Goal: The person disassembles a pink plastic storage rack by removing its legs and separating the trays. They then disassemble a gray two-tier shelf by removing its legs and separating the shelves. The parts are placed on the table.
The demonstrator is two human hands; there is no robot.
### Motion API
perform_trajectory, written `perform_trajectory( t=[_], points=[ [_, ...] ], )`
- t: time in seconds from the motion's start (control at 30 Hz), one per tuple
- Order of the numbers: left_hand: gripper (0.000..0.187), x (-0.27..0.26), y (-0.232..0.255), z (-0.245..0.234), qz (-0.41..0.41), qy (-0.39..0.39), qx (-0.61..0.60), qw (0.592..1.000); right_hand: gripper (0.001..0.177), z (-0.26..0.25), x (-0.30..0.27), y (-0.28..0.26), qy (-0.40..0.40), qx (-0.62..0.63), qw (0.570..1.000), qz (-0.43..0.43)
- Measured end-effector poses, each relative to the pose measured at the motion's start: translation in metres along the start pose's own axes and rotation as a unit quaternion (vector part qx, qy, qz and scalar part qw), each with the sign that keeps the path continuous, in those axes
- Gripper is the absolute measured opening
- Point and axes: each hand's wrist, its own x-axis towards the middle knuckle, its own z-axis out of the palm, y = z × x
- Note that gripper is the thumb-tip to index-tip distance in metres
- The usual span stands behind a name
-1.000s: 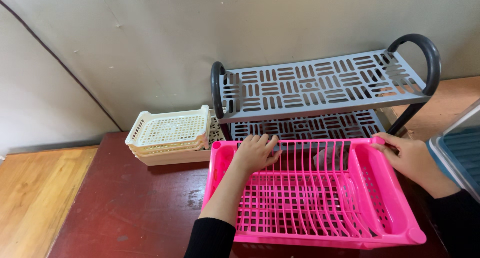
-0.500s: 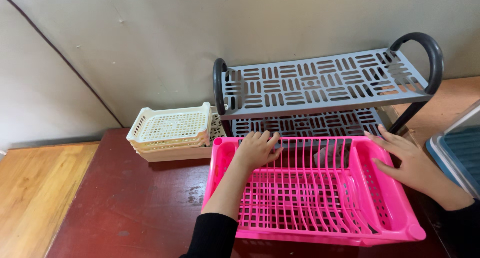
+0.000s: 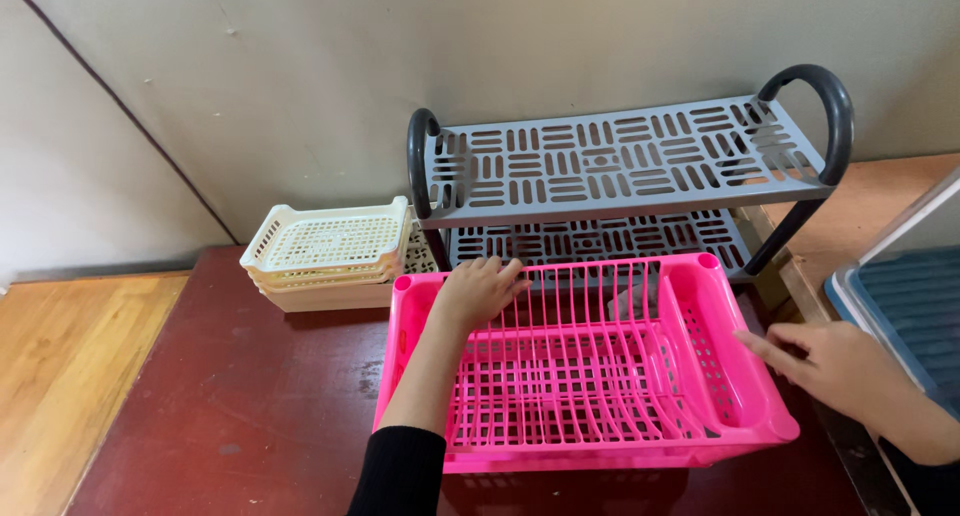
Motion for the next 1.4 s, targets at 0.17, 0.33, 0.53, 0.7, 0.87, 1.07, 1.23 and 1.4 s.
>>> perform_trajectory(
  t=[0.17, 0.33, 0.53, 0.7, 0.87, 1.07, 1.23, 1.4],
  points=[
    [0.034, -0.012, 0.004, -0.008, -0.032, -0.005, -0.001, 0.999, 0.065, 0.014, -0.013, 0.001, -0.079, -0.157, 0.984, -0.037],
    [0.034, -0.021, 0.005, -0.019, -0.061, 0.002, 0.004, 0.998, 0.046, 0.042, -0.032, 0.003, 0.084, -0.369, 0.909, -0.174],
    [0.031, -0.029, 0.005, -0.026, -0.078, 0.044, 0.050, 0.995, 0.051, 0.060, -0.039, 0.000, 0.158, -0.373, 0.910, -0.089],
    [0.030, -0.031, 0.007, -0.025, -0.082, 0.067, 0.052, 0.993, 0.035, 0.044, -0.033, 0.012, 0.263, -0.390, 0.833, -0.292],
    [0.029, -0.031, 0.007, -0.024, -0.083, 0.076, 0.058, 0.992, 0.027, 0.035, -0.025, 0.002, 0.257, -0.252, 0.886, -0.292],
    [0.028, -0.031, 0.006, -0.022, -0.083, 0.087, 0.049, 0.992, 0.047, 0.018, -0.019, -0.009, 0.314, -0.118, 0.868, -0.365],
    [0.028, -0.030, 0.005, -0.022, -0.084, 0.078, 0.055, 0.992, 0.046, 0.022, -0.040, -0.025, 0.253, -0.198, 0.928, -0.187],
    [0.030, -0.032, 0.007, -0.023, -0.085, 0.091, 0.044, 0.991, 0.059, 0.027, -0.043, -0.030, 0.120, -0.230, 0.965, -0.033]
  ],
)
